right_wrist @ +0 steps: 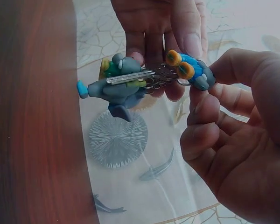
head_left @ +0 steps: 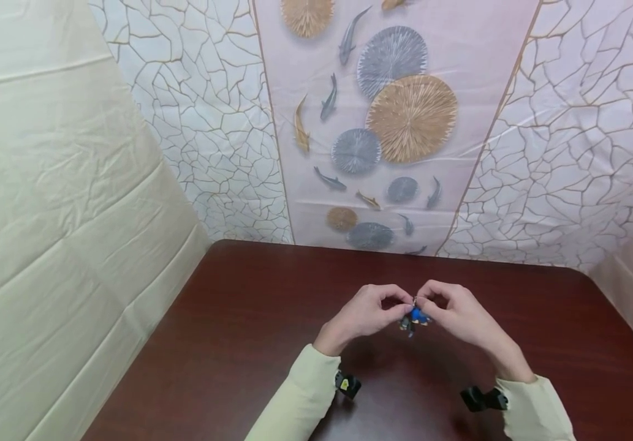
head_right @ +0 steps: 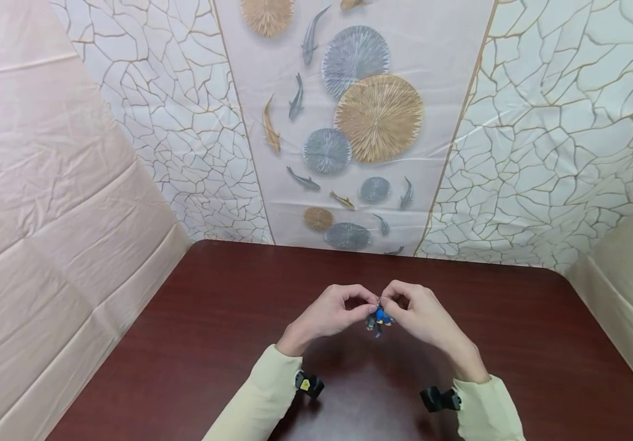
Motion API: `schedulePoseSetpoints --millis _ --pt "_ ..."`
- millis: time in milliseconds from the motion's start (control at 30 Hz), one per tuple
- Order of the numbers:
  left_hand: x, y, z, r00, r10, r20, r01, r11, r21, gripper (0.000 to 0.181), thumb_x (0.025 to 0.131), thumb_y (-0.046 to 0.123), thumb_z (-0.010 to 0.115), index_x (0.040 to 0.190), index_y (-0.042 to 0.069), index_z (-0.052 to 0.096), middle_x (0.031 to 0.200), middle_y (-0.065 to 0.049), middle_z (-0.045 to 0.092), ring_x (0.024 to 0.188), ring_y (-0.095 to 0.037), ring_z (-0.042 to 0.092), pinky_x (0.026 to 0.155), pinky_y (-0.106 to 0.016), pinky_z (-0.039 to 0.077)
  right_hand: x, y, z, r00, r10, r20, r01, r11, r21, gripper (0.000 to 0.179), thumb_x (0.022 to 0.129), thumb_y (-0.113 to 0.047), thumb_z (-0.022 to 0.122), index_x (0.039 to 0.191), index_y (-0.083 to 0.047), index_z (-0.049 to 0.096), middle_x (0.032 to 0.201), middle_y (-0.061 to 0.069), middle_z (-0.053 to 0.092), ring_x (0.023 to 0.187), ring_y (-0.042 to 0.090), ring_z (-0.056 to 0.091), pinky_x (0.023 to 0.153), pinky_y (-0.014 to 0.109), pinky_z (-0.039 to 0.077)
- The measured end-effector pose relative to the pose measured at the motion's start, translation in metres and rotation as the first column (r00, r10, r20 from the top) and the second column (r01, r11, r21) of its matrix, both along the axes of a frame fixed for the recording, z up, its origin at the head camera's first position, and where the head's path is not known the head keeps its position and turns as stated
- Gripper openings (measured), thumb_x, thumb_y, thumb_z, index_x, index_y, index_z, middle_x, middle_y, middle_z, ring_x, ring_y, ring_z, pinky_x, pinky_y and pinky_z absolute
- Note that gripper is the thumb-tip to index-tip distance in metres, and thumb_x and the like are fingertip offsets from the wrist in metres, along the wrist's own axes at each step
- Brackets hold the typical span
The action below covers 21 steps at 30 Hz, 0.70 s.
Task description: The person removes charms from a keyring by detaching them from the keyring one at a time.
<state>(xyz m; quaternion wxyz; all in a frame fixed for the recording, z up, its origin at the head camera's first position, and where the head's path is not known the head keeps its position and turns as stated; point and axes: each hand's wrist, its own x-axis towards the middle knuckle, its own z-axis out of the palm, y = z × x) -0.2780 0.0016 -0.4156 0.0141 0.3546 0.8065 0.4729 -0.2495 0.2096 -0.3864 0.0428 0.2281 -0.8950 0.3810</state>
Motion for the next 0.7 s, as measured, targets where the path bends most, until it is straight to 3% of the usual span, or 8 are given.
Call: schedulePoseSetpoints --millis 300,700 --pt "0.0012 -0.0014 0.0004 0.999 0.014 -0.052 -0.012 0.999 0.042 0.008 0.094 0.018 0.065 0.100 0.014 0.069 0.093 0.005 0.070 0.078 0.002 0.057 0.069 -0.013 0.050 -0.0016 -0.0033 0.0008 0.999 -0.015 -0.032 0.015 1.000 0.003 0.007 0.095 -0.019 0.064 0.089 -0.020 0.065 0.077 -0.005 0.062 0.066 0.007 0.054 0.056 0.025 0.045" --pt "0.0021 -0.0033 0.0074 0.997 0.028 -0.066 -0.020 0.992 0.122 0.009 0.093 0.013 0.065 0.101 0.010 0.066 0.090 -0.002 0.069 0.075 -0.002 0.057 0.065 -0.016 0.051 -0.0059 -0.0090 0.0044 0.996 -0.028 -0.085 0.025 0.999 -0.036 0.006 0.095 -0.018 0.063 0.089 -0.020 0.065 0.076 -0.004 0.061 0.063 0.010 0.052 0.053 0.025 0.044"
